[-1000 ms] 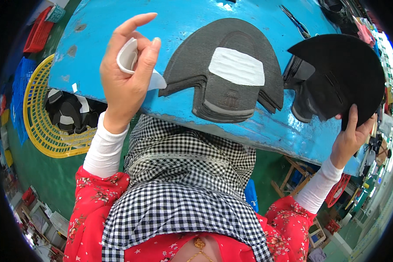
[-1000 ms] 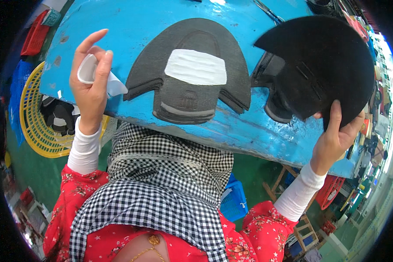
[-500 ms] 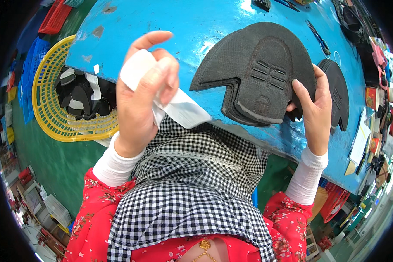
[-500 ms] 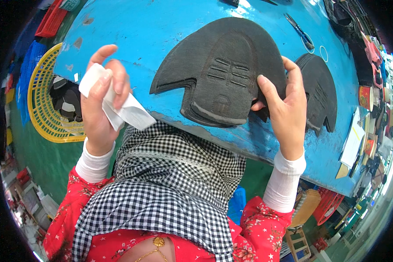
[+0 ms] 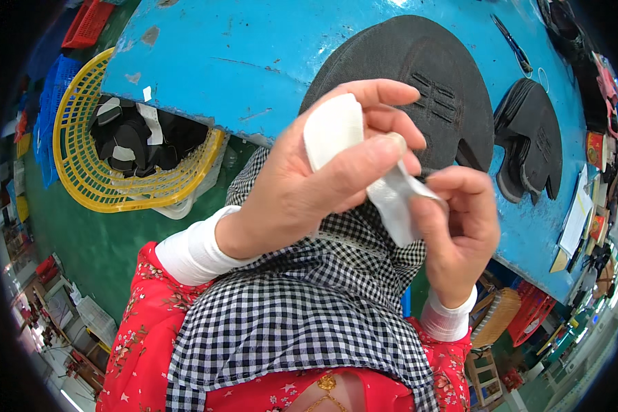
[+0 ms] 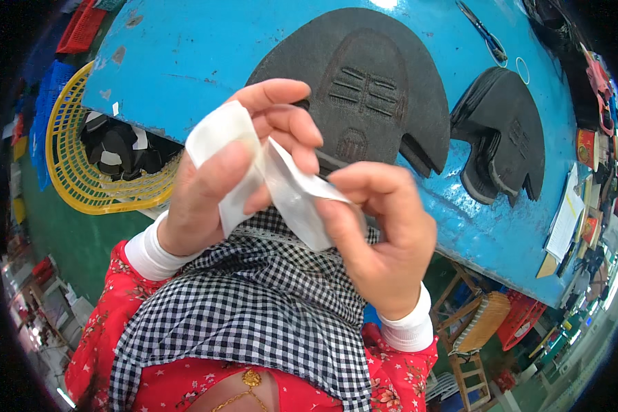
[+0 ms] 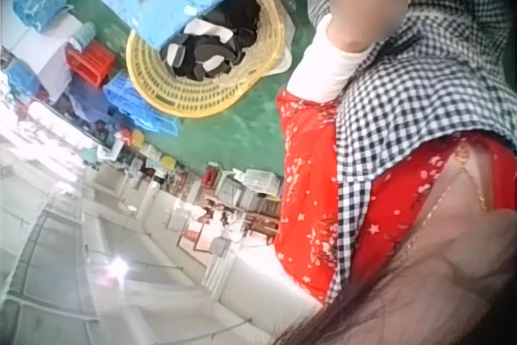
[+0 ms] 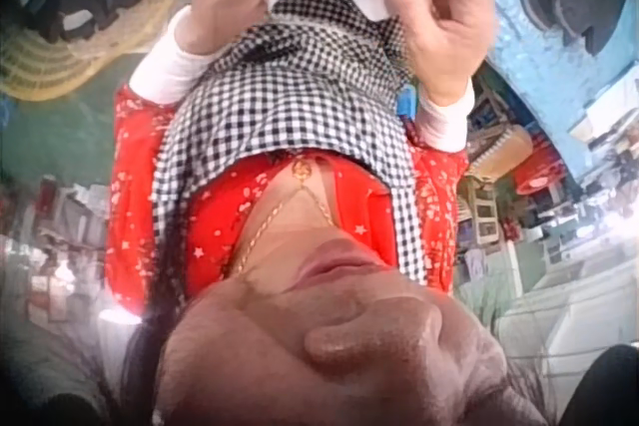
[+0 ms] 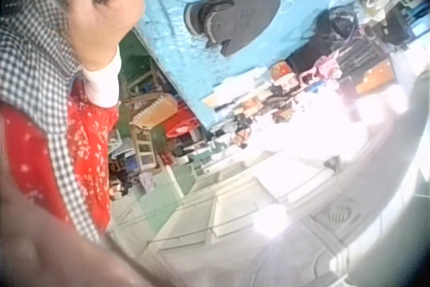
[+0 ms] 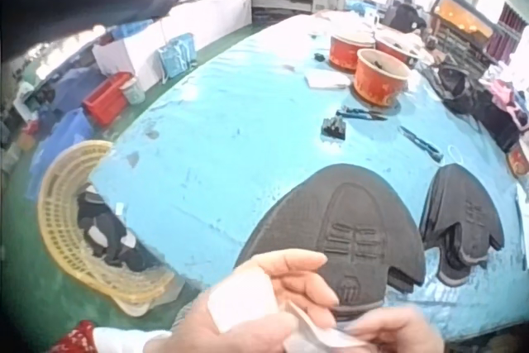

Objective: The person applies reinforcement patches to shoe upper components by hand.

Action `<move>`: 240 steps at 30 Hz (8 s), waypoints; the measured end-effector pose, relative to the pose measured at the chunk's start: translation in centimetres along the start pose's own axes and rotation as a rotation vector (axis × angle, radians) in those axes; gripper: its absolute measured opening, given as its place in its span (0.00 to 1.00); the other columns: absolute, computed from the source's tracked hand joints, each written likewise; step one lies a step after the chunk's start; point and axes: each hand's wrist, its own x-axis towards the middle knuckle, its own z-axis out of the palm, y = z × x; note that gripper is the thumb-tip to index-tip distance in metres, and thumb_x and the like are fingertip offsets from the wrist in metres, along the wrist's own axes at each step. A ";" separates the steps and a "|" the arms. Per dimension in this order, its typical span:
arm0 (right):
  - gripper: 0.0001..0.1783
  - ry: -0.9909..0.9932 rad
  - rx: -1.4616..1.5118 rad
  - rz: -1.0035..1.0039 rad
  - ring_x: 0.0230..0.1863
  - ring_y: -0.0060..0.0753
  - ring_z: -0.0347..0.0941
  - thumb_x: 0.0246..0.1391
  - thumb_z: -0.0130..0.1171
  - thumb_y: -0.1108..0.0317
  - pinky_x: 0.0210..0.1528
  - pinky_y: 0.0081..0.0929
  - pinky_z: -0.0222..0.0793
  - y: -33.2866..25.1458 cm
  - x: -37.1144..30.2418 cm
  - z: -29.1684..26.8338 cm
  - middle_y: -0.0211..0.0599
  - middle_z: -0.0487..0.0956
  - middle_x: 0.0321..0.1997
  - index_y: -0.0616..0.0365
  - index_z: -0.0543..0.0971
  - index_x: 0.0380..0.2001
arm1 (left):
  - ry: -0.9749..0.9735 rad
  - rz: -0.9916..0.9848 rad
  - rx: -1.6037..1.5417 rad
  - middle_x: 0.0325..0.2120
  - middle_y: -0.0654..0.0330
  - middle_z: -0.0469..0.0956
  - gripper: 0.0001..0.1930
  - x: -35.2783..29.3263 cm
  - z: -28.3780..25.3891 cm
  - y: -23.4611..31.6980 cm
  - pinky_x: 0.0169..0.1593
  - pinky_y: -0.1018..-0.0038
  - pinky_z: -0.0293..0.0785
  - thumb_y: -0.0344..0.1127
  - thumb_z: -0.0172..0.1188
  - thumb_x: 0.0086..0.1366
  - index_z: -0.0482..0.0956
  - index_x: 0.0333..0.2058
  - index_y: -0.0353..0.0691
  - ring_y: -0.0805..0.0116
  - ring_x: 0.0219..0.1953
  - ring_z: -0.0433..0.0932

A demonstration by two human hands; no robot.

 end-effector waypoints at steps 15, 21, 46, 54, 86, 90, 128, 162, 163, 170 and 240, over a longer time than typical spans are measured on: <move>0.22 0.092 0.281 0.041 0.37 0.26 0.74 0.50 0.57 0.81 0.39 0.21 0.70 1.1 -1.5 -0.1 0.41 0.77 0.37 0.62 0.62 0.48 | -0.138 0.153 0.418 0.17 0.69 0.70 0.00 -1.4 0.4 -0.3 0.20 0.84 0.57 0.25 0.54 0.59 0.73 0.29 0.36 0.86 0.18 0.64; 0.09 0.106 0.108 -0.076 0.34 0.32 0.75 0.41 0.63 0.84 0.37 0.24 0.71 -1.1 -1.4 -0.4 0.42 0.79 0.31 0.64 0.77 0.30 | -0.261 0.166 0.564 0.21 0.60 0.76 0.02 -1.6 0.9 0.2 0.22 0.81 0.65 0.24 0.54 0.57 0.73 0.30 0.33 0.78 0.19 0.73; 0.07 -0.038 -0.133 -0.115 0.25 0.28 0.76 0.43 0.60 0.83 0.27 0.20 0.70 -1.6 -1.2 -0.8 0.40 0.80 0.26 0.65 0.78 0.29 | -0.274 0.318 0.850 0.18 0.60 0.73 0.03 -1.7 1.0 -0.2 0.21 0.75 0.66 0.24 0.57 0.53 0.73 0.27 0.36 0.65 0.17 0.74; 0.06 0.003 -0.014 -0.074 0.26 0.27 0.76 0.42 0.61 0.82 0.28 0.20 0.71 -1.0 -1.6 -0.6 0.40 0.80 0.26 0.66 0.78 0.28 | -0.275 0.320 0.861 0.18 0.60 0.73 0.03 -1.7 1.1 -0.1 0.20 0.75 0.66 0.23 0.56 0.52 0.74 0.27 0.36 0.65 0.17 0.73; 0.08 -0.082 0.200 -0.039 0.31 0.20 0.68 0.54 0.58 0.73 0.36 0.18 0.66 0.4 -1.5 -0.3 0.33 0.73 0.33 0.63 0.70 0.34 | -0.253 0.183 0.613 0.19 0.60 0.75 0.03 -1.8 0.9 -1.0 0.20 0.81 0.63 0.23 0.52 0.60 0.73 0.27 0.32 0.77 0.18 0.73; 0.05 -0.036 0.510 0.165 0.26 0.16 0.68 0.58 0.54 0.74 0.31 0.13 0.64 1.1 -1.5 -0.9 0.31 0.73 0.29 0.62 0.69 0.33 | -0.379 0.080 0.617 0.20 0.59 0.77 0.04 -1.3 0.3 0.6 0.19 0.81 0.63 0.27 0.58 0.59 0.73 0.28 0.34 0.77 0.16 0.71; 0.05 -0.612 -0.123 0.253 0.24 0.29 0.74 0.50 0.59 0.72 0.29 0.22 0.69 2.4 -3.1 -2.6 0.37 0.78 0.27 0.63 0.79 0.30 | 0.103 0.542 0.771 0.21 0.65 0.64 0.04 0.2 -2.8 3.4 0.23 0.84 0.56 0.30 0.50 0.65 0.64 0.34 0.39 0.80 0.21 0.60; 0.06 -0.336 0.342 0.486 0.25 0.08 0.67 0.50 0.61 0.73 0.27 0.12 0.63 0.7 -2.1 -2.0 0.21 0.75 0.23 0.61 0.73 0.28 | -0.220 0.573 1.091 0.25 0.58 0.73 0.06 0.0 -0.4 2.2 0.28 0.80 0.67 0.22 0.61 0.55 0.73 0.30 0.31 0.73 0.24 0.71; 0.06 -0.355 0.294 0.540 0.23 0.09 0.67 0.50 0.61 0.73 0.26 0.12 0.61 0.7 -2.3 -2.5 0.22 0.74 0.21 0.62 0.73 0.27 | -0.218 0.612 1.146 0.25 0.58 0.73 0.06 0.0 -0.5 2.4 0.28 0.80 0.67 0.21 0.61 0.54 0.73 0.30 0.31 0.72 0.24 0.71; 0.06 -0.402 0.019 0.588 0.19 0.13 0.69 0.50 0.61 0.72 0.22 0.13 0.60 2.2 -4.7 -4.3 0.27 0.75 0.18 0.61 0.74 0.24 | -0.134 0.577 1.124 0.28 0.58 0.73 0.05 -0.3 -0.9 2.9 0.31 0.80 0.67 0.22 0.60 0.56 0.73 0.30 0.31 0.72 0.27 0.71; 0.54 -0.207 -0.914 -0.266 0.69 0.46 0.50 0.39 0.59 0.40 0.68 0.40 0.43 1.7 5.5 2.1 0.48 0.56 0.68 0.63 0.55 0.63 | 0.234 0.596 1.796 0.29 0.60 0.74 0.19 4.5 -4.8 -0.2 0.24 0.71 0.70 0.38 0.62 0.55 0.77 0.46 0.42 0.63 0.25 0.74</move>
